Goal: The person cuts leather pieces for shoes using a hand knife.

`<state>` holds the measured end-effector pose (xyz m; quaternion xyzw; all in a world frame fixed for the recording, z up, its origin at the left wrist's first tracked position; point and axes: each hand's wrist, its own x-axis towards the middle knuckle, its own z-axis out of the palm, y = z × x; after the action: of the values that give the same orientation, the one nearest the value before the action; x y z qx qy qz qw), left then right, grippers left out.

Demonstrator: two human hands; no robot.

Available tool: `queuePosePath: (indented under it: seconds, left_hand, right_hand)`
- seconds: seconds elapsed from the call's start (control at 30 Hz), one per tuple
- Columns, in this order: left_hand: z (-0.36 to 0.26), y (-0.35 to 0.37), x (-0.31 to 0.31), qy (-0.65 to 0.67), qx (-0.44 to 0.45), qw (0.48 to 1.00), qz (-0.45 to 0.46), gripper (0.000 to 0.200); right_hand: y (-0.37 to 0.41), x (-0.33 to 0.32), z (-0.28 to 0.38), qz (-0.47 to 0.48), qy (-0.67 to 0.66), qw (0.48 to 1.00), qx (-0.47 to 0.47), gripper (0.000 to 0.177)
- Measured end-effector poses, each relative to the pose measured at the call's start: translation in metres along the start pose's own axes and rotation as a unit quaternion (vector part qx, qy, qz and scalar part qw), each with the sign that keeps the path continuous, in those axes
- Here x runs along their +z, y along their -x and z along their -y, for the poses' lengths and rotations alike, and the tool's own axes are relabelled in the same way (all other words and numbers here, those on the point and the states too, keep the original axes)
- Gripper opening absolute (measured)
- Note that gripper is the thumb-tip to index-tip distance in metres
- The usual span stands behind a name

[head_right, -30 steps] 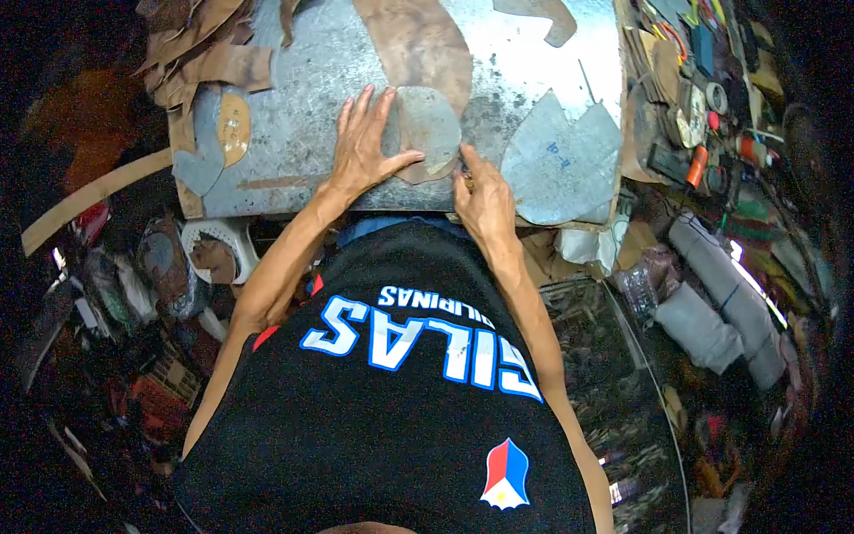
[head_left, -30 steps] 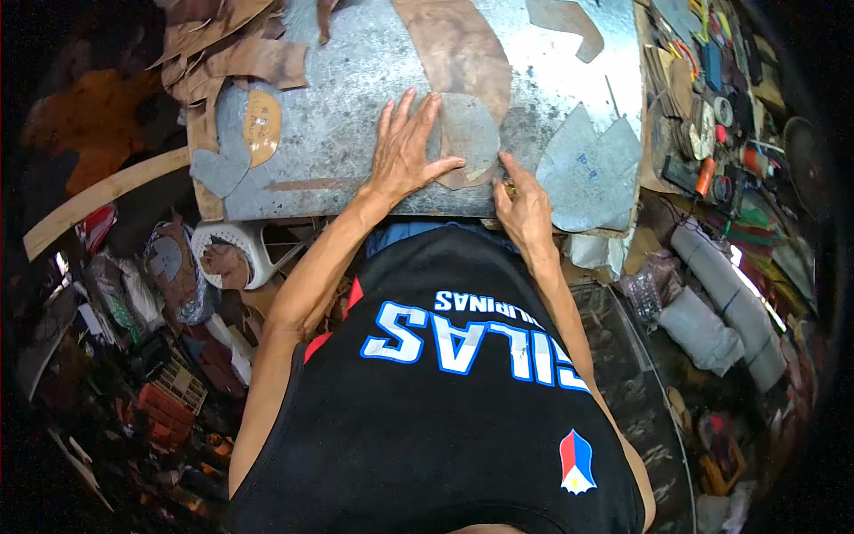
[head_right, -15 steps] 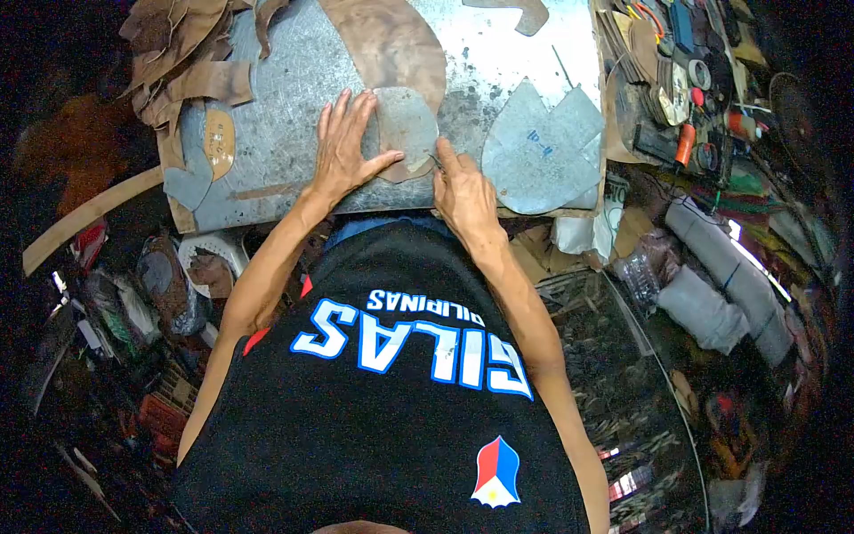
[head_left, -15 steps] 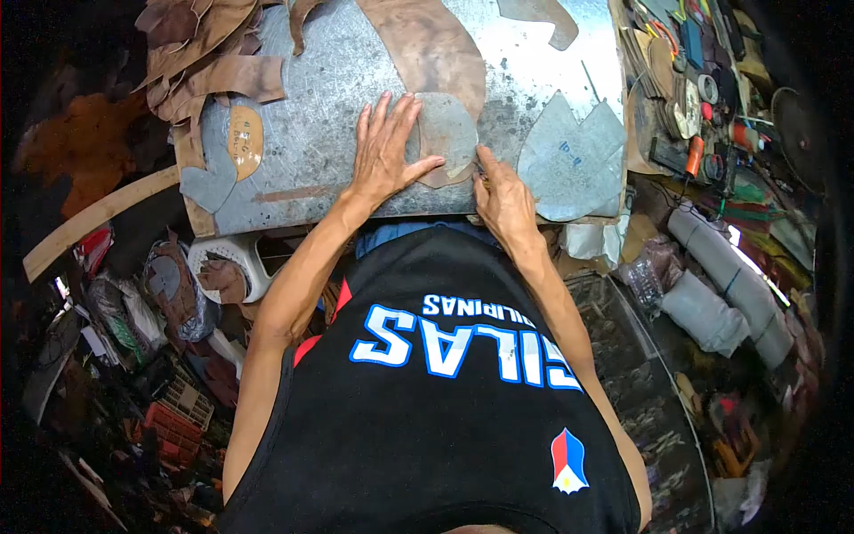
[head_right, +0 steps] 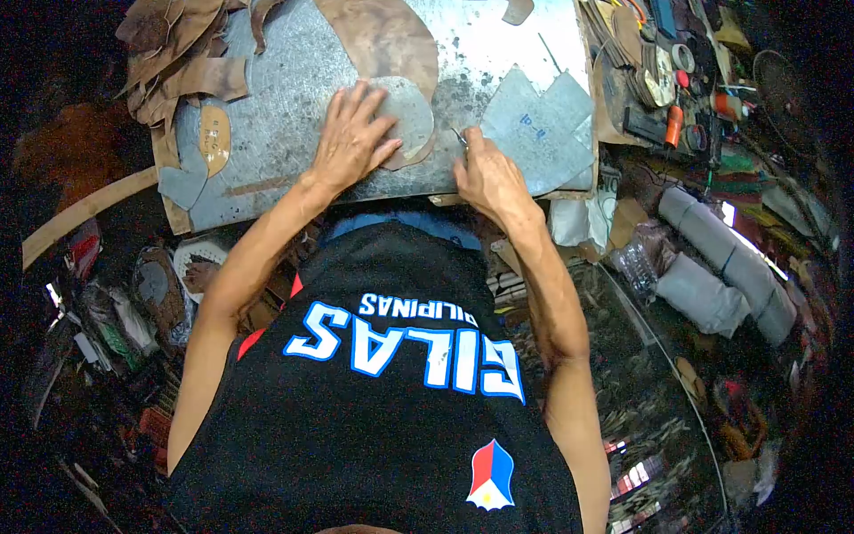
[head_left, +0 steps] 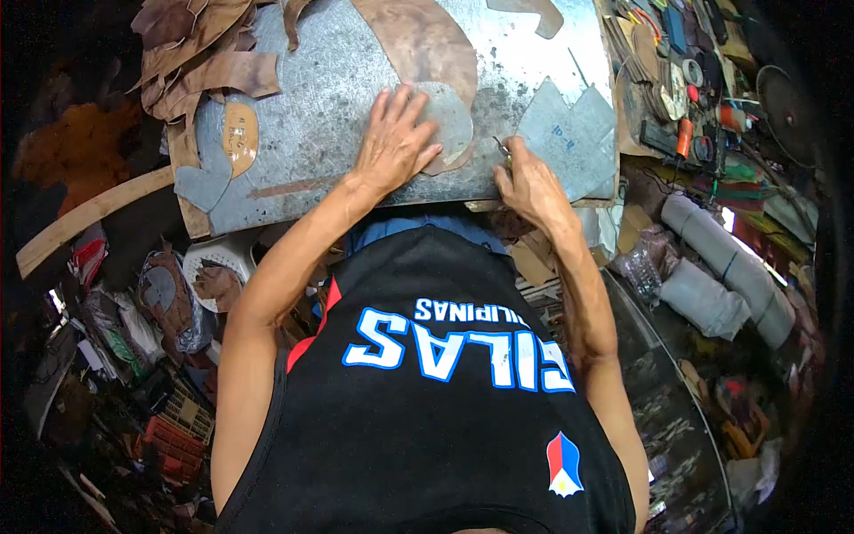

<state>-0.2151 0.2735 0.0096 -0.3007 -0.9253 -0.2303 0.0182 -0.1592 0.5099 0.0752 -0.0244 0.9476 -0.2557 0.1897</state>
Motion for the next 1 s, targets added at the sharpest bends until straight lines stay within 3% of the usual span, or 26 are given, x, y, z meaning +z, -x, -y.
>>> queuePosePath:
  seconds: [0.07, 0.1, 0.13, 0.2, 0.27, 0.33, 0.37, 0.4, 0.47, 0.6, 0.67, 0.7, 0.77, 0.87, 0.93, 1.0]
  left_hand:
    - [0.007, -0.006, 0.007, -0.005, 0.090, 0.991, 0.096, 0.032]
    - [0.007, -0.014, 0.000, -0.024, 0.115, 0.989, 0.094, 0.025]
    - [0.007, -0.026, -0.007, -0.021, 0.111, 0.989, 0.095, 0.025]
    - [0.010, -0.055, -0.020, -0.017, 0.074, 0.957, 0.280, 0.028]
    - [0.011, -0.089, -0.032, 0.016, 0.038, 0.929, 0.367, 0.036]
    - [0.049, -0.112, 0.018, 0.080, 0.171, 0.930, 0.317, 0.048]
    - [0.036, -0.122, -0.009, 0.176, 0.136, 0.901, 0.372, 0.067]
    - [0.022, -0.128, -0.010, 0.159, -0.014, 0.872, 0.462, 0.088]
    - [-0.002, -0.141, -0.032, 0.082, -0.022, 0.834, 0.545, 0.083]
    - [-0.009, -0.138, -0.024, 0.042, 0.004, 0.858, 0.512, 0.081]
    - [-0.002, -0.135, -0.027, 0.131, 0.049, 0.863, 0.485, 0.080]
    - [-0.005, -0.137, -0.033, 0.132, 0.049, 0.864, 0.484, 0.080]
    - [-0.016, -0.145, -0.044, 0.051, -0.018, 0.815, 0.576, 0.085]
    - [-0.014, -0.137, -0.024, 0.057, -0.023, 0.848, 0.527, 0.102]
    - [-0.013, -0.140, -0.021, 0.058, -0.024, 0.838, 0.542, 0.100]
    - [-0.013, -0.142, -0.025, 0.057, -0.024, 0.818, 0.572, 0.098]
  right_hand:
    - [0.007, -0.002, 0.007, 0.038, 0.034, 0.998, 0.030, 0.034]
    - [0.010, 0.000, 0.010, 0.053, 0.040, 0.998, 0.002, 0.034]
    - [0.011, 0.002, 0.014, 0.068, 0.046, 0.996, -0.026, 0.034]
    - [0.007, 0.006, 0.035, 0.045, 0.009, 0.998, -0.051, 0.033]
    - [0.001, 0.021, 0.050, 0.022, -0.028, 0.996, -0.076, 0.033]
    - [-0.017, 0.044, 0.053, -0.062, -0.052, 0.991, -0.110, 0.026]
    - [-0.026, 0.052, 0.055, -0.080, -0.044, 0.990, -0.110, 0.029]
    - [-0.032, 0.056, 0.060, -0.078, -0.043, 0.990, -0.110, 0.029]
    - [-0.043, 0.060, 0.068, -0.015, 0.050, 0.999, -0.007, 0.029]
    - [-0.051, 0.073, 0.067, -0.056, 0.056, 0.997, -0.016, 0.031]
    - [-0.054, 0.074, 0.069, -0.050, 0.057, 0.997, -0.005, 0.030]
    - [-0.056, 0.075, 0.069, -0.046, 0.056, 0.997, 0.006, 0.030]
    - [-0.064, 0.084, 0.062, -0.069, 0.066, 0.995, -0.022, 0.029]
    - [-0.075, 0.096, 0.054, -0.131, 0.074, 0.986, -0.073, 0.028]
    - [-0.078, 0.099, 0.055, -0.169, 0.072, 0.978, -0.097, 0.027]
    - [-0.080, 0.097, 0.062, -0.156, 0.076, 0.983, -0.055, 0.028]
